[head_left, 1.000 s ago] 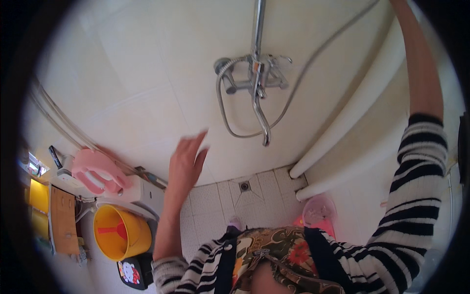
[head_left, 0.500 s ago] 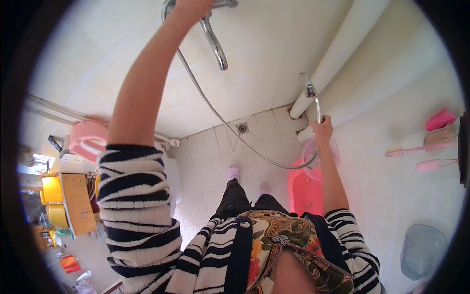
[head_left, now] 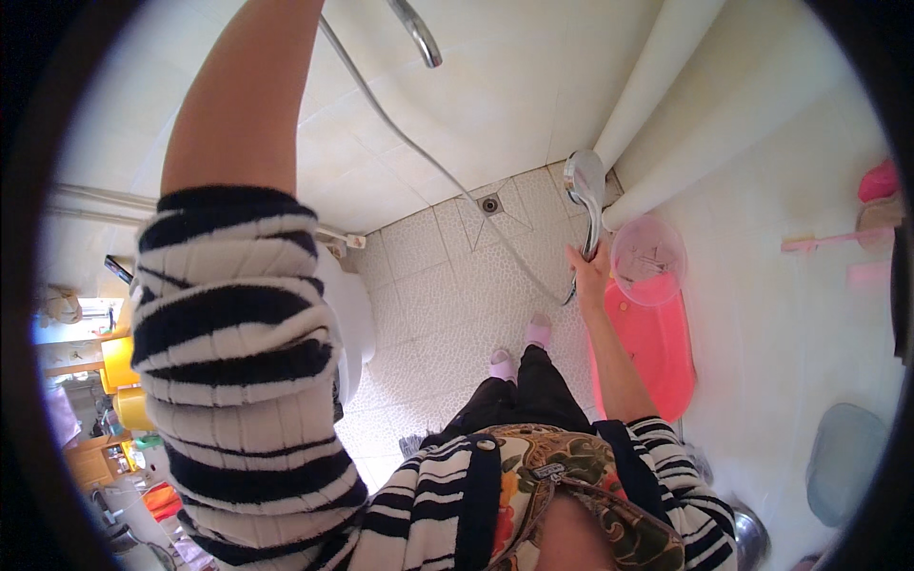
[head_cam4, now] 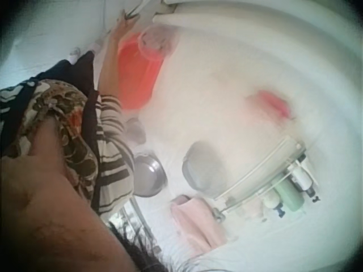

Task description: The person mops a tiled bathroom floor using a string mop and a squeegee. They wet the mop with a shower head, wring it in a pink basin, and mop the floor. They then use a squeegee to push water toward the drain, repeating the process.

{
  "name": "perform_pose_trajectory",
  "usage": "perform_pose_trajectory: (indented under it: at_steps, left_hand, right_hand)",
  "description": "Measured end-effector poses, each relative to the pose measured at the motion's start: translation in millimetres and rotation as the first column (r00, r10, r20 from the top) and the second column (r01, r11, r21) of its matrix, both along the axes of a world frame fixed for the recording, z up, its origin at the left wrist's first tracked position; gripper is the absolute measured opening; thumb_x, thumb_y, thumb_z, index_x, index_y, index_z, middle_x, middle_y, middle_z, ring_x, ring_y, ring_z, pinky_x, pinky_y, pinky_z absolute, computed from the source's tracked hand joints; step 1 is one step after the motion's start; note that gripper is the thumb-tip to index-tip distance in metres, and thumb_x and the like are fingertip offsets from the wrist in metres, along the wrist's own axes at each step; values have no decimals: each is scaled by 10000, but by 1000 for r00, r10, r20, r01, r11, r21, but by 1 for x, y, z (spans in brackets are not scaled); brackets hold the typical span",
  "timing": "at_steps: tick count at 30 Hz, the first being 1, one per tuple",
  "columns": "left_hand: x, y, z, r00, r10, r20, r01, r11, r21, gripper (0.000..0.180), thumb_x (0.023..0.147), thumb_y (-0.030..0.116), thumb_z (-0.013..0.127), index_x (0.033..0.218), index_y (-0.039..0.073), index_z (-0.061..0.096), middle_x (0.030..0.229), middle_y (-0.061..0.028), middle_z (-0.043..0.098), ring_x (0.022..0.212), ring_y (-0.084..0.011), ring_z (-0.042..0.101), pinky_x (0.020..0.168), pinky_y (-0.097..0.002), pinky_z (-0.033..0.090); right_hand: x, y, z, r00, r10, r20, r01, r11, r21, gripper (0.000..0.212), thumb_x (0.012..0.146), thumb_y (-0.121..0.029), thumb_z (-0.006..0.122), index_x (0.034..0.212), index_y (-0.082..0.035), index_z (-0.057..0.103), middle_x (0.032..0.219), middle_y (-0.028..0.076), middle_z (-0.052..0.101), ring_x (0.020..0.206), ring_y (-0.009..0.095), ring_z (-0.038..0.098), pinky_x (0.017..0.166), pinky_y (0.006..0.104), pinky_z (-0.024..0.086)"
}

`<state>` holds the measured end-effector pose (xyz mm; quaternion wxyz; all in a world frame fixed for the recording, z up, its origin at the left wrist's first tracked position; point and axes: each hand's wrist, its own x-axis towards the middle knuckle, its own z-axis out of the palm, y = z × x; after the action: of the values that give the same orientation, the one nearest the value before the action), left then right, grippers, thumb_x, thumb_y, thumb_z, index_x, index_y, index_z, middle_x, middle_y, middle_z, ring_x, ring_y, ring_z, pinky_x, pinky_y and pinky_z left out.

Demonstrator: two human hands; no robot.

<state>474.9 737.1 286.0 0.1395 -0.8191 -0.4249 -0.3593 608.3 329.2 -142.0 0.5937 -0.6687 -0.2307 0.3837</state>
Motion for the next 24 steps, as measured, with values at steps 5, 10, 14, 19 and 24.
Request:
perform_pose_trajectory:
  at_steps: [5, 10, 14, 19, 24]
  left_hand:
    - [-46, -65, -27, 990, -137, 40, 134, 988, 81, 464, 853, 134, 566, 1287, 30, 438, 1222, -208, 499, 1153, -383, 476, 952, -445, 425]
    - [-186, -255, -139, 993, -32, 111, 25, 998, 64, 425, 833, 123, 643, 1245, 106, 539, 1129, -137, 591, 1069, -340, 545, 883, -395, 464]
    - [-291, -516, -257, 841, 534, 89, -393, 715, -578, 285, 853, 67, 592, 1135, 29, 588, 1147, -180, 583, 1068, -353, 546, 912, -417, 433]
    - [-280, -878, -324, 139, 955, -263, -540, -149, -828, 182, 822, 71, 583, 984, 7, 637, 936, -177, 607, 865, -342, 586, 779, -417, 460]
    - [-164, -1080, -328, -193, 885, -423, -257, -461, -849, 192, 803, 113, 605, 949, 10, 674, 912, -184, 663, 859, -325, 633, 794, -400, 494]
  right_hand:
    - [-25, -16, 2, 994, 60, 94, -58, 998, -28, 337, 779, -174, 735, 825, -76, 416, 693, -23, 435, 605, 73, 426, 542, 247, 367]
    - [-48, -29, -3, 980, 174, 93, -170, 984, -50, 343, 743, -156, 751, 804, -83, 421, 659, -21, 431, 568, 81, 429, 508, 251, 360]
    - [-78, -41, -16, 910, 386, 151, -371, 921, -119, 347, 722, -139, 757, 792, -87, 421, 637, -20, 430, 527, 85, 424, 468, 256, 346]
    - [-117, -81, -13, 782, 610, 133, -592, 792, -151, 340, 741, -145, 740, 814, -86, 413, 659, -13, 439, 552, 100, 426, 500, 266, 362]
    - [-161, -125, 18, 510, 829, 229, -799, 556, -232, 341, 751, -143, 736, 869, -71, 423, 722, -4, 428, 638, 120, 407, 595, 270, 375]
